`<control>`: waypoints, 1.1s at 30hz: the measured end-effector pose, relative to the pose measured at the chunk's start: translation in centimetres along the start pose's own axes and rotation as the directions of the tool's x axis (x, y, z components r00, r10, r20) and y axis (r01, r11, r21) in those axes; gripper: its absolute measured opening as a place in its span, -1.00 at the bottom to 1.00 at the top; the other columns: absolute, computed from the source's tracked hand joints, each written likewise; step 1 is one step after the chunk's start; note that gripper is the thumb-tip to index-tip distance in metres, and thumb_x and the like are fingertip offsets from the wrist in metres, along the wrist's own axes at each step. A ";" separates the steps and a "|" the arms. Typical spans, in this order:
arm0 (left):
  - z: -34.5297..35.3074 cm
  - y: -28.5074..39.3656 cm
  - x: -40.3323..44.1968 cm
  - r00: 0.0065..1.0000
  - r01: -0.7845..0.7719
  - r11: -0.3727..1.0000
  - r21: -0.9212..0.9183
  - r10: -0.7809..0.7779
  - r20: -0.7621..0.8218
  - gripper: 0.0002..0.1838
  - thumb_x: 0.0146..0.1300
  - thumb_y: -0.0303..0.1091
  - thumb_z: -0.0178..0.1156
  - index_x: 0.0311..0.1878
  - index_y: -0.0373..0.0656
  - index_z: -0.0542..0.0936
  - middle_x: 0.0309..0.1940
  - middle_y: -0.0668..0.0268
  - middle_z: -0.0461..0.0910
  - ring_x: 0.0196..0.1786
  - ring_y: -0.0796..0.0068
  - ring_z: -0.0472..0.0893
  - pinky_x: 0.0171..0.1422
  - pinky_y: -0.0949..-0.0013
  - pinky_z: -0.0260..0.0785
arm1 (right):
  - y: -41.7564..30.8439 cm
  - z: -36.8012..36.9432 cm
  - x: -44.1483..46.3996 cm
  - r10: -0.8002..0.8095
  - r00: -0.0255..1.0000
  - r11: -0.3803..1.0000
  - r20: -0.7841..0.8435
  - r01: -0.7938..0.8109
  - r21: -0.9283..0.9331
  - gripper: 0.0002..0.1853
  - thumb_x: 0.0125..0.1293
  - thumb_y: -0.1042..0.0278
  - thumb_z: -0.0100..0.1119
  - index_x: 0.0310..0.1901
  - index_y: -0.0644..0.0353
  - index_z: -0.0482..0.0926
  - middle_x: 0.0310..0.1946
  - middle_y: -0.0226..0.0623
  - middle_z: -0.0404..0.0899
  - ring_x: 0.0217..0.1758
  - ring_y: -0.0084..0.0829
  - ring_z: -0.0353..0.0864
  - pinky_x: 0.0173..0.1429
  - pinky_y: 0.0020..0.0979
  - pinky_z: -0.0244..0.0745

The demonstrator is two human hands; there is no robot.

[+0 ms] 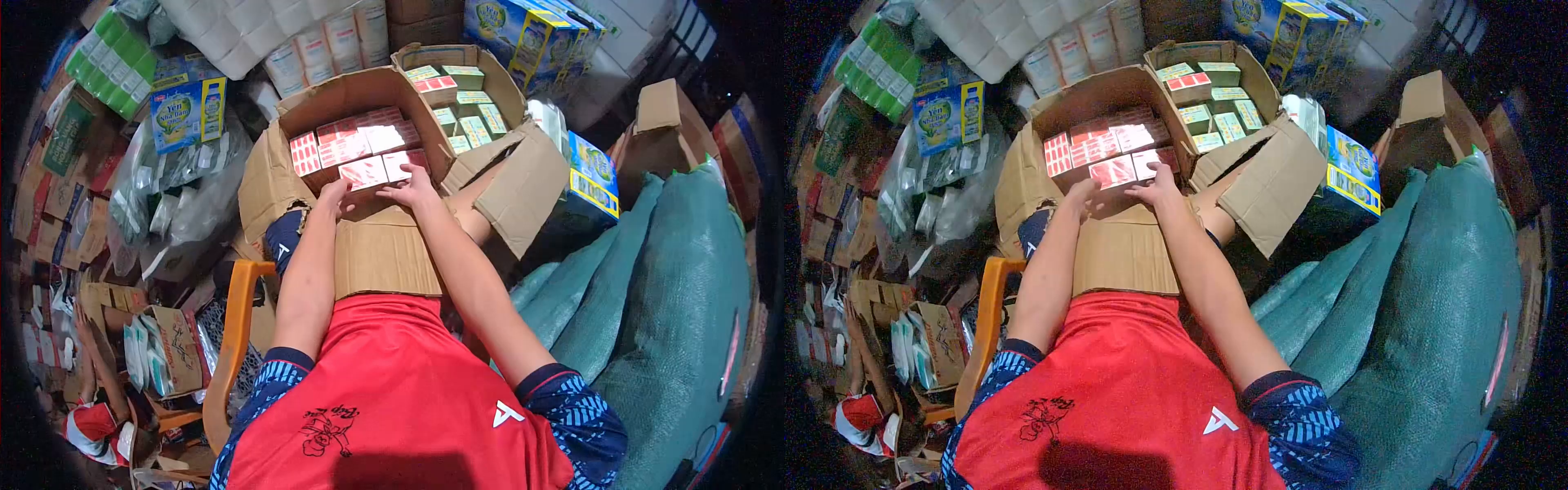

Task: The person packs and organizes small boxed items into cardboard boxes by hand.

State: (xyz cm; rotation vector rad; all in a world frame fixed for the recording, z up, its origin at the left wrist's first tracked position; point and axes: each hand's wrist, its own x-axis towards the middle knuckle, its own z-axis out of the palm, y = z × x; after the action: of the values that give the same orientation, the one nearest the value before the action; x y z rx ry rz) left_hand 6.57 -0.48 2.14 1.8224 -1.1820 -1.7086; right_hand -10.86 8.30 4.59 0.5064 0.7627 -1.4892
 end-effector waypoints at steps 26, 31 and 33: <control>0.5 0.4 2.9 0.991 -0.132 0.783 -0.608 0.118 -0.064 -0.93 0.18 -0.32 0.10 -0.35 -0.06 0.52 -0.65 0.43 0.37 -0.66 0.52 0.34 -0.60 0.38 0.25 | -0.7 -0.5 -0.5 -0.051 0.976 0.994 0.213 0.029 0.106 -0.61 0.34 0.19 -0.08 0.16 0.10 0.40 0.36 -0.15 0.29 0.46 -0.01 0.18 0.48 0.28 -0.08; 0.7 0.6 5.2 0.986 -0.165 0.680 -0.714 0.097 -0.136 -0.74 0.25 -0.36 -0.07 -0.20 -0.26 0.57 -0.34 0.19 0.65 -0.34 0.33 0.65 -0.26 0.19 0.59 | -1.5 1.5 2.6 0.093 0.860 0.994 0.501 -0.050 -0.099 -0.62 0.36 0.16 -0.14 0.03 0.22 0.50 0.12 -0.10 0.54 0.24 0.02 0.46 0.36 0.24 0.24; 0.5 -0.2 7.1 0.992 -0.124 0.635 -0.763 0.110 -0.070 -0.70 0.30 -0.32 -0.14 -0.21 -0.25 0.57 -0.33 0.17 0.65 -0.27 0.31 0.66 -0.14 0.16 0.60 | -2.6 6.8 -6.5 -0.067 0.854 0.918 0.517 0.256 -0.304 -0.62 0.36 0.15 -0.10 0.02 0.26 0.49 0.04 -0.13 0.58 0.05 -0.04 0.59 0.20 0.13 0.47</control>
State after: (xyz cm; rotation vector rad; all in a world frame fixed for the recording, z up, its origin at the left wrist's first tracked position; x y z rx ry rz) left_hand 5.57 -5.72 -2.57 1.1778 -0.3975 -1.7244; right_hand -12.01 7.77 14.30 -0.2349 0.6535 -1.5008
